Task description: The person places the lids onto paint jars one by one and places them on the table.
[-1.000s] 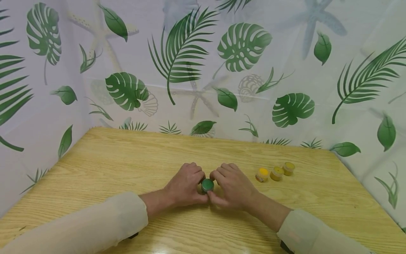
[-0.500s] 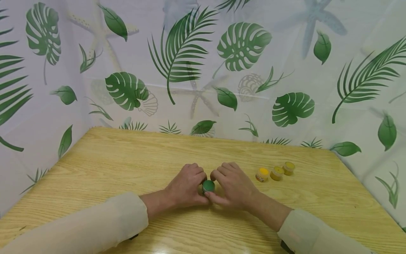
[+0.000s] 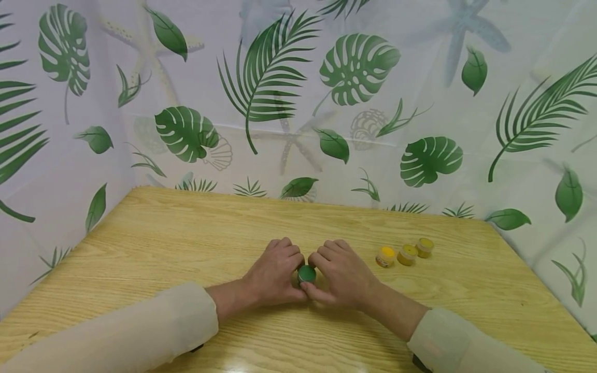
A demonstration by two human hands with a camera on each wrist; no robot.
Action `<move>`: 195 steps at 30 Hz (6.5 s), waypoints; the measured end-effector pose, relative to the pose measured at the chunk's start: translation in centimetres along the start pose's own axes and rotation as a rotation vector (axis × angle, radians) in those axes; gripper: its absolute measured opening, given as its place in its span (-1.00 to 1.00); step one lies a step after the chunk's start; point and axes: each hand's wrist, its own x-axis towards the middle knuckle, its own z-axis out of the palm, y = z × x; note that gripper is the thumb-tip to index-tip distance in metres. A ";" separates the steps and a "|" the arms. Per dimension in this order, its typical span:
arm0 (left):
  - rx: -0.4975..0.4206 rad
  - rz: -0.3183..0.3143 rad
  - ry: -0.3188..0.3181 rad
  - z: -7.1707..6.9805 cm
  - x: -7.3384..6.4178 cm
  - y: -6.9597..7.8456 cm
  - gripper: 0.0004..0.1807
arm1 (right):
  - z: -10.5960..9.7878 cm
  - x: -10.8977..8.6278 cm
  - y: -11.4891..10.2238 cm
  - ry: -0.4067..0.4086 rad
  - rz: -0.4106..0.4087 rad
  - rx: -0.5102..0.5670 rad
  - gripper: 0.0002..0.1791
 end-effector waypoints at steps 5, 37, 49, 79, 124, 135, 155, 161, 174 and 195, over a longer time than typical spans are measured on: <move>0.009 0.006 0.004 0.0 0.0 0.1 -0.60 | 0.0 0.0 0.0 -0.005 0.002 -0.004 -0.64; 0.004 0.037 0.041 0.2 -0.1 0.1 -0.58 | 0.0 0.1 -0.1 0.014 -0.005 -0.030 -0.50; 0.077 0.049 0.050 0.2 -0.2 0.2 -0.53 | 0.0 0.1 -0.2 0.046 -0.004 -0.015 -0.47; 0.031 -0.051 -0.013 0.0 -0.1 0.1 -0.57 | -0.1 0.3 -0.2 0.010 0.008 0.030 -0.64; 0.003 -0.004 -0.049 -0.1 0.0 0.7 -0.57 | -0.2 0.2 -0.2 0.046 0.040 -0.005 -0.50; -0.078 -0.008 0.003 0.1 -0.2 0.1 -0.62 | -0.1 0.2 -0.3 0.001 -0.005 -0.003 -0.63; -0.081 -0.025 -0.036 0.1 -0.1 0.2 -0.58 | 0.0 0.1 -0.4 -0.008 0.019 -0.032 -0.65; -0.070 -0.020 -0.051 0.1 -0.2 0.3 -0.57 | 0.0 0.1 -0.4 -0.016 0.019 -0.040 -0.62; -0.068 -0.005 -0.072 0.1 -0.1 0.5 -0.62 | -0.1 0.1 -0.4 -0.046 0.033 -0.045 -0.59; -0.114 -0.071 -0.128 -0.2 0.0 0.4 -0.63 | -0.5 -0.1 -0.3 -0.093 0.053 0.076 -0.67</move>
